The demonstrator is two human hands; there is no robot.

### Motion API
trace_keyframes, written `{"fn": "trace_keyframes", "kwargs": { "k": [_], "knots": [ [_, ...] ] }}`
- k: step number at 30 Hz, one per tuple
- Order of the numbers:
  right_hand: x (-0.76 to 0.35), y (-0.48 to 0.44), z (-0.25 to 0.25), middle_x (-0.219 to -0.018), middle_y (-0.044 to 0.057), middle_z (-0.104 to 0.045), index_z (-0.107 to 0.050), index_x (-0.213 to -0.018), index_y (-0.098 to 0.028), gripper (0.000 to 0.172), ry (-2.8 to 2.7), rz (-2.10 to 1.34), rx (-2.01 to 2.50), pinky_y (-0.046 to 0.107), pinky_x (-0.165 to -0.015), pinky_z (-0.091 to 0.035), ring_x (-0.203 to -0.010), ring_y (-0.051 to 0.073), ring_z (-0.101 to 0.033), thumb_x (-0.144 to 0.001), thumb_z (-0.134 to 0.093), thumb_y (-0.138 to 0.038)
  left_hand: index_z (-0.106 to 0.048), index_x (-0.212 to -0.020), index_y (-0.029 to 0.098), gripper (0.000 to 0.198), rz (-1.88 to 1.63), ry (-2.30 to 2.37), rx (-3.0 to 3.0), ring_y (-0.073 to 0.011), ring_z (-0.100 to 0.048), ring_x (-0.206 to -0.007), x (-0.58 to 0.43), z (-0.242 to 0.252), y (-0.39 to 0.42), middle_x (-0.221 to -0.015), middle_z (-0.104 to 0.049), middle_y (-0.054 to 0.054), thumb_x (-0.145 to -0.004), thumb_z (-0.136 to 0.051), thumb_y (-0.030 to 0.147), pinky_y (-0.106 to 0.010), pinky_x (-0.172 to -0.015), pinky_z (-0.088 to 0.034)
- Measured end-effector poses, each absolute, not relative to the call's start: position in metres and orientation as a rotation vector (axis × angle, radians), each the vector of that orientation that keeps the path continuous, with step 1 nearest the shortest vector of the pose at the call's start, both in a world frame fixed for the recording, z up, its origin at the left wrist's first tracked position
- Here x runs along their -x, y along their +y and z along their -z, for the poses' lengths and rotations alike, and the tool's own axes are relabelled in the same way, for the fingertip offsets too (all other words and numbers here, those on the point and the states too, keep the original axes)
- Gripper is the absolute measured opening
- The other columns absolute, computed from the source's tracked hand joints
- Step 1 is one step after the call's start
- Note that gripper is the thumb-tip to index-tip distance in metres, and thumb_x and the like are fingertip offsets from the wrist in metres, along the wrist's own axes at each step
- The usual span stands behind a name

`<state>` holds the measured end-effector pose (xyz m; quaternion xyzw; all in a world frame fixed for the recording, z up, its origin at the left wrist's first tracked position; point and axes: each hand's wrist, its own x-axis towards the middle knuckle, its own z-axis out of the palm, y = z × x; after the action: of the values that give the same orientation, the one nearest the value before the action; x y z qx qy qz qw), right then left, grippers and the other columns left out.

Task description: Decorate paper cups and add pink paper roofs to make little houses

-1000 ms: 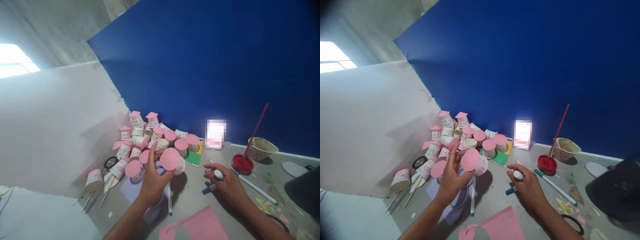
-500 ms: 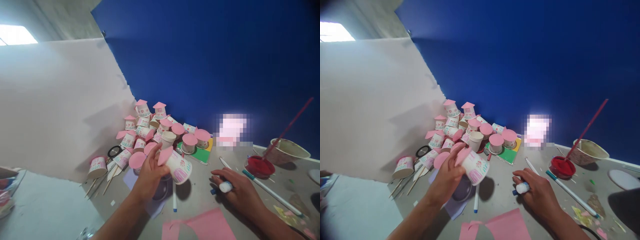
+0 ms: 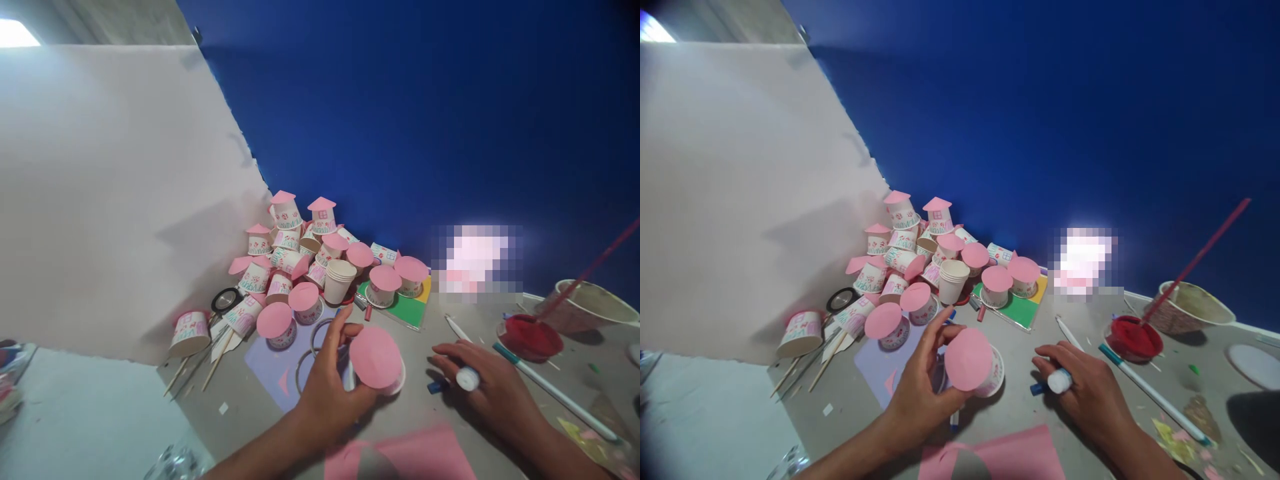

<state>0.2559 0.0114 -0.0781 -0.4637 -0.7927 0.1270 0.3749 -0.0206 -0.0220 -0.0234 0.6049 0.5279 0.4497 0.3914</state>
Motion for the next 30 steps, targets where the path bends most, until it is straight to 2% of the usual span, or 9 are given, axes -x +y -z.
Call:
{"fn": "trace_keyframes", "kwargs": {
  "k": [3,8,11,16,20,22,23,26,30],
  "knots": [
    [-0.255,0.011,0.071,-0.081,0.004,-0.081,-0.076,-0.092,-0.025,0.023,-2.028,-0.29,1.156,0.027,-0.056,-0.058,-0.066,0.02,-0.077,-0.102,-0.057,-0.033,-0.041,-0.155,0.043,0.099,-1.321,1.376,-1.477,-0.033,-0.07,-0.12,0.04,0.011,-0.02,-0.127,-0.071,-0.008,-0.07,-0.085,0.02,-0.054,-0.107,-0.055],
    [-0.256,0.011,0.065,-0.071,0.001,-0.077,-0.075,-0.084,-0.025,0.026,-1.977,-0.243,1.114,0.025,-0.052,-0.055,-0.056,0.017,-0.073,-0.101,-0.058,-0.035,-0.041,-0.155,0.024,0.104,-1.77,1.571,-1.443,-0.0296,-0.068,-0.119,0.11,-0.041,0.002,-0.126,-0.068,-0.011,-0.063,-0.089,0.028,-0.042,-0.097,-0.059],
    [-0.256,0.011,0.066,-0.067,-0.001,-0.074,-0.075,-0.082,-0.026,0.029,-2.013,-0.251,1.128,0.025,-0.05,-0.053,-0.053,0.016,-0.07,-0.101,-0.057,-0.038,-0.039,-0.155,0.016,0.106,-1.912,1.76,-1.541,-0.0267,-0.068,-0.114,0.151,-0.074,0.034,-0.117,-0.07,-0.01,-0.062,-0.087,0.027,-0.044,-0.105,-0.053],
    [-0.257,0.01,0.07,-0.069,0.0,-0.074,-0.075,-0.083,-0.026,0.031,-2.026,-0.291,1.15,0.026,-0.049,-0.053,-0.053,0.016,-0.07,-0.102,-0.056,-0.042,-0.038,-0.154,0.014,0.101,-1.779,2.209,-1.53,-0.0306,-0.064,-0.122,0.194,-0.095,0.1,-0.122,-0.067,-0.012,-0.067,-0.086,0.024,-0.046,-0.105,-0.053],
    [-0.258,0.01,0.073,-0.069,0.0,-0.074,-0.076,-0.085,-0.027,0.031,-2.026,-0.294,1.134,0.027,-0.049,-0.053,-0.054,0.017,-0.071,-0.103,-0.056,-0.042,-0.031,-0.157,0.013,0.112,-1.653,2.376,-1.584,-0.0376,-0.055,-0.136,0.198,-0.08,0.08,-0.141,-0.057,-0.021,-0.065,-0.093,0.028,-0.054,-0.113,-0.047],
    [-0.258,0.011,0.076,-0.07,0.0,-0.075,-0.076,-0.085,-0.027,0.029,-2.037,-0.312,1.157,0.026,-0.051,-0.053,-0.055,0.017,-0.071,-0.102,-0.057,-0.041,-0.034,-0.157,0.018,0.097,-1.841,2.396,-1.854,-0.0384,-0.046,-0.145,0.187,-0.065,0.04,-0.151,-0.05,-0.021,-0.077,-0.087,0.033,-0.054,-0.116,-0.044],
    [-0.259,0.011,0.077,-0.071,0.0,-0.075,-0.076,-0.086,-0.027,0.028,-2.043,-0.323,1.168,0.026,-0.051,-0.053,-0.057,0.017,-0.071,-0.103,-0.057,-0.04,-0.041,-0.153,0.02,0.082,-1.891,2.335,-1.926,-0.0354,-0.055,-0.136,0.179,-0.058,0.02,-0.147,-0.054,-0.017,-0.083,-0.081,0.034,-0.051,-0.11,-0.049],
    [-0.259,0.01,0.08,-0.072,0.001,-0.074,-0.076,-0.086,-0.027,0.029,-2.042,-0.328,1.181,0.028,-0.054,-0.052,-0.058,0.017,-0.07,-0.103,-0.056,-0.038,-0.068,-0.119,0.025,0.026,-1.394,2.03,-2.233,-0.0252,-0.072,-0.104,0.15,-0.044,-0.019,-0.115,-0.073,-0.005,-0.093,-0.07,0.03,-0.041,-0.095,-0.058],
    [-0.255,0.006,0.079,-0.073,0.001,-0.074,-0.075,-0.087,-0.025,0.029,-2.049,-0.307,1.189,0.029,-0.056,-0.048,-0.058,0.016,-0.069,-0.104,-0.054,-0.036,-0.07,-0.115,0.02,0.02,-1.101,1.865,-2.471,-0.0248,-0.071,-0.102,0.114,-0.042,0.009,-0.109,-0.075,-0.008,-0.098,-0.062,0.024,-0.04,-0.091,-0.06]
  ]
}}
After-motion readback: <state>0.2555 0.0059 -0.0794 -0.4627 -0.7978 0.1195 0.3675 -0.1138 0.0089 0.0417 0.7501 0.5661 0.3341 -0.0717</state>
